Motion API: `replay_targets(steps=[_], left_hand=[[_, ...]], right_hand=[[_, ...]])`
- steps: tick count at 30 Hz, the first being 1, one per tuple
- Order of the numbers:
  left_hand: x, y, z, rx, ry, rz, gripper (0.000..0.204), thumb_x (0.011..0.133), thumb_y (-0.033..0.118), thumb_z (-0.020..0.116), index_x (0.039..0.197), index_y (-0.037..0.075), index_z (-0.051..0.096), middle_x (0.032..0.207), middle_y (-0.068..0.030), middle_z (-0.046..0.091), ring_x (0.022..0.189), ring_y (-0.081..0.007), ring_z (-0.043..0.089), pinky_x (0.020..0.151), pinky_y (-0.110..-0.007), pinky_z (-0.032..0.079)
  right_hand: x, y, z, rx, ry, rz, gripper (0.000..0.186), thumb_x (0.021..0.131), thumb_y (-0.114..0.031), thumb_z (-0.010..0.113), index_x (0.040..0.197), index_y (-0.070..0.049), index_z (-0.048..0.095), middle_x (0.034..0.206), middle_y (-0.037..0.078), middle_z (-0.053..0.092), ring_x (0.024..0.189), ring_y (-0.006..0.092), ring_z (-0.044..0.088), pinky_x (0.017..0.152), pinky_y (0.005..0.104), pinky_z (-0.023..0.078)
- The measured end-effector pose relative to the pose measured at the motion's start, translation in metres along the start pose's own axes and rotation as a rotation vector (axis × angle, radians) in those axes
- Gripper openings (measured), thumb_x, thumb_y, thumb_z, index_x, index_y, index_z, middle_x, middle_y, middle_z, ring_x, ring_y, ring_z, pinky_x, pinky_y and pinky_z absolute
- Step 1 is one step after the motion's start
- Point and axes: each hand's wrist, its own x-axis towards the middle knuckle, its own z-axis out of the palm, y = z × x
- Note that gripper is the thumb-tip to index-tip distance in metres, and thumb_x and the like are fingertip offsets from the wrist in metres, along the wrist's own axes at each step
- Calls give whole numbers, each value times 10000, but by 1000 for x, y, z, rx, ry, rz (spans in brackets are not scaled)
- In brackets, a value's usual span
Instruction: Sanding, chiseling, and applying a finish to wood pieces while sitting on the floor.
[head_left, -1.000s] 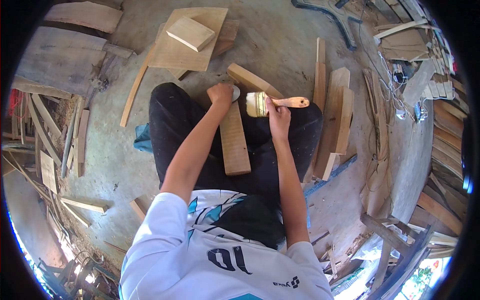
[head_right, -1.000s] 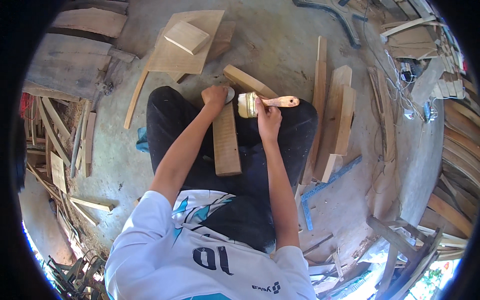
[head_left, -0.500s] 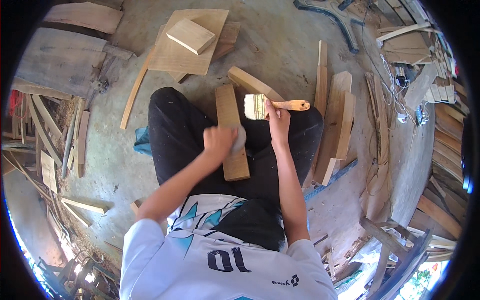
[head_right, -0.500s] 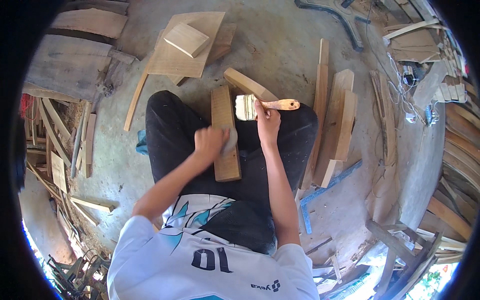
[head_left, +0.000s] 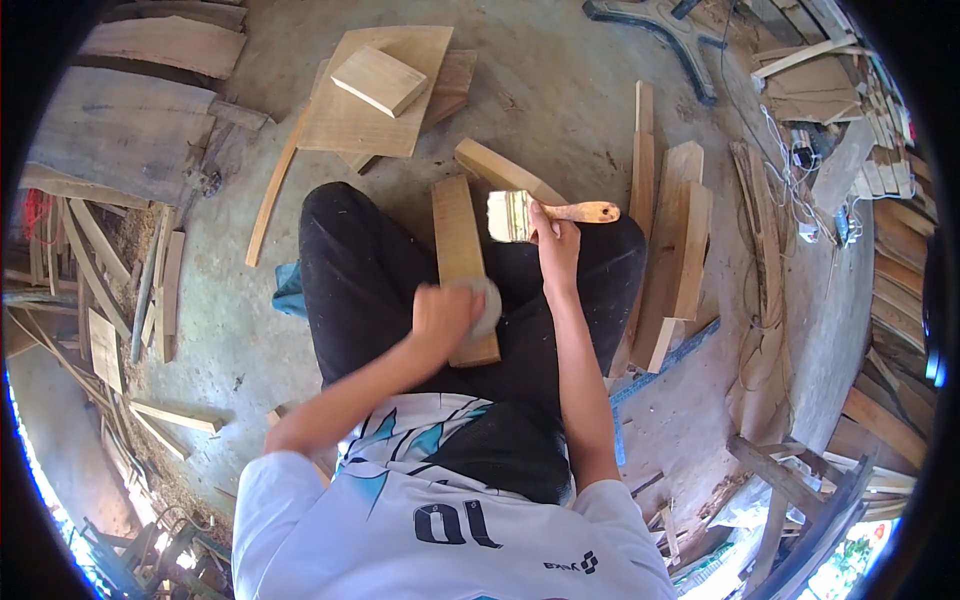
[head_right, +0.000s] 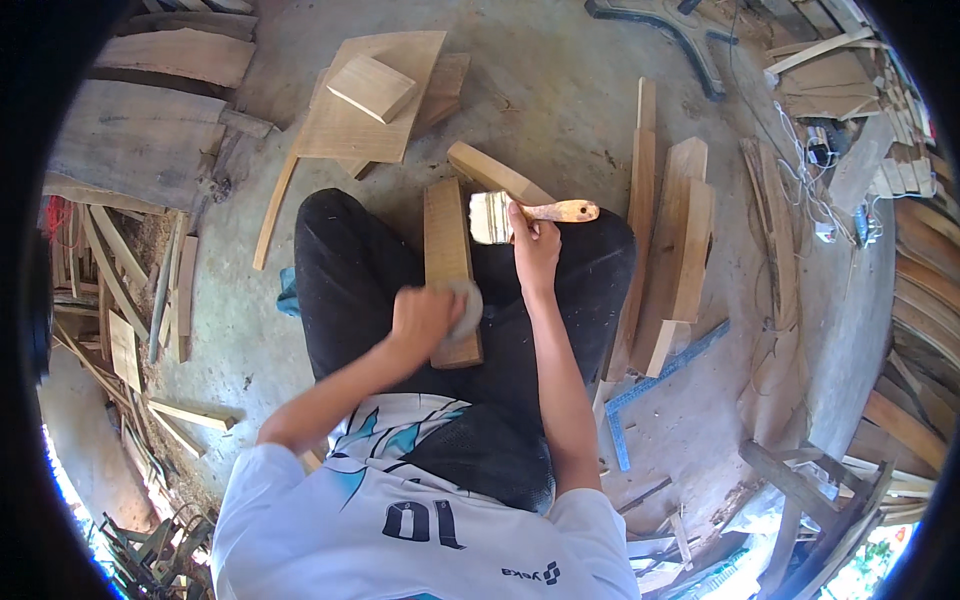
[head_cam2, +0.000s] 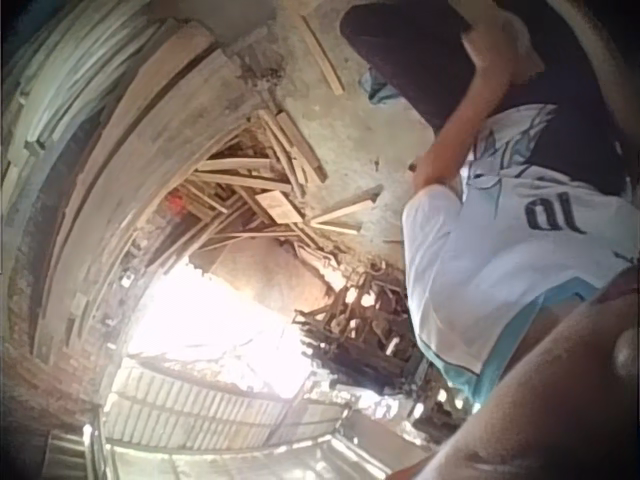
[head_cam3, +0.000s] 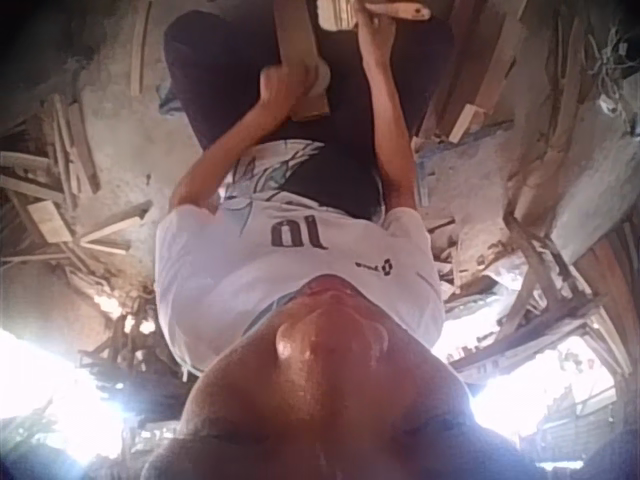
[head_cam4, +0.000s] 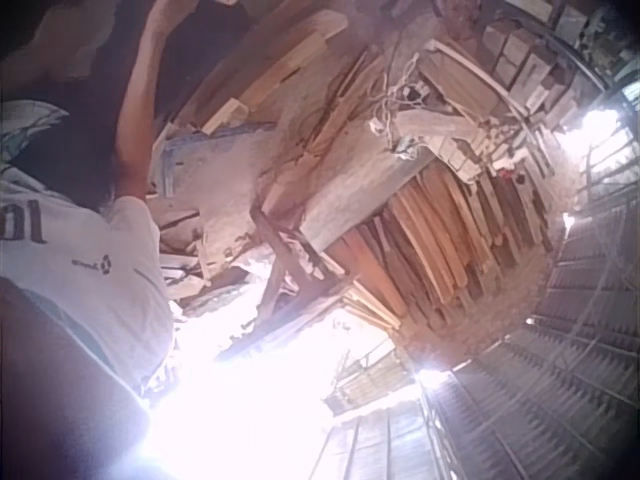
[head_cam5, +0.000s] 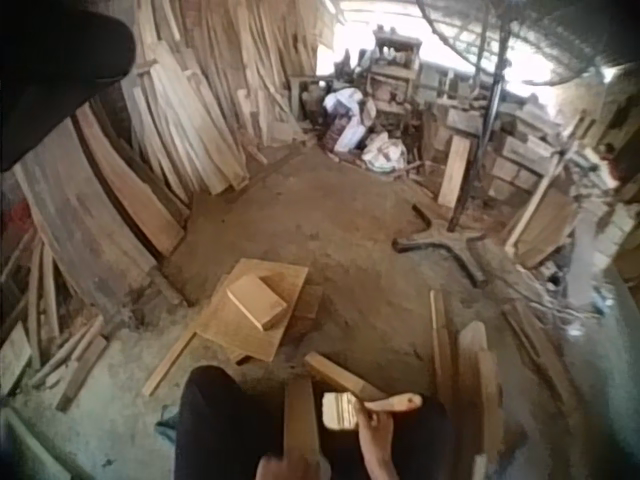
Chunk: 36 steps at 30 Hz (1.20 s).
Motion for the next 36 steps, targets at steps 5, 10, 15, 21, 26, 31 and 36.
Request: replay_targets(steps=[5,10,15,21,26,31,36], left_hand=[[-66,7,-32,-232,152,48,381,916,374,565,638,124,638,623,-95,647,555,-253,651,540,-363,493],[-43,-46,-39,-853,273,-415,429,1007,299,458,769,-34,585,670,-274,541,641,-385,620,582,-456,456],[-34,-95,-30,-1375,843,-583,417,1057,291,398,872,-14,614,738,-2,581,667,-81,517,578,-258,416],[-31,-89,-40,-1373,619,-522,508,1055,320,414,658,13,492,570,25,447,557,-61,417,492,-284,338],[-27,-95,-25,-1360,608,-524,493,1048,305,437,663,0,406,570,10,318,575,-68,301,488,-328,278],[-27,-95,-25,-1321,603,-501,481,1045,291,440,680,-19,395,586,-66,281,577,-100,279,496,-353,280],[-26,-93,-29,-1293,568,-498,469,1034,283,451,677,-20,421,564,-78,286,559,-105,285,490,-365,273]], right_hand=[[-1,-8,8,-62,-3,4,365,951,-278,644,1089,59,674,834,25,660,723,56,548,635,240,438],[-17,-16,4,-291,-304,-88,292,927,-232,666,1069,22,689,879,30,689,771,66,597,660,244,473],[-66,-65,1,-374,-1159,215,272,901,-238,705,1047,-9,712,932,39,713,855,98,629,777,279,493],[-55,-51,38,-923,-625,-269,270,858,-257,718,846,10,675,744,166,645,699,265,658,615,374,487],[-39,-51,57,-1123,-424,-609,189,851,-178,676,955,-21,672,788,146,621,733,335,640,641,438,494],[-68,-88,57,-1012,-940,-408,237,841,-204,721,933,12,683,794,131,670,695,271,653,657,364,500],[-35,-41,43,-711,-879,-89,318,871,-277,716,870,39,677,698,126,654,610,200,632,583,328,484]])
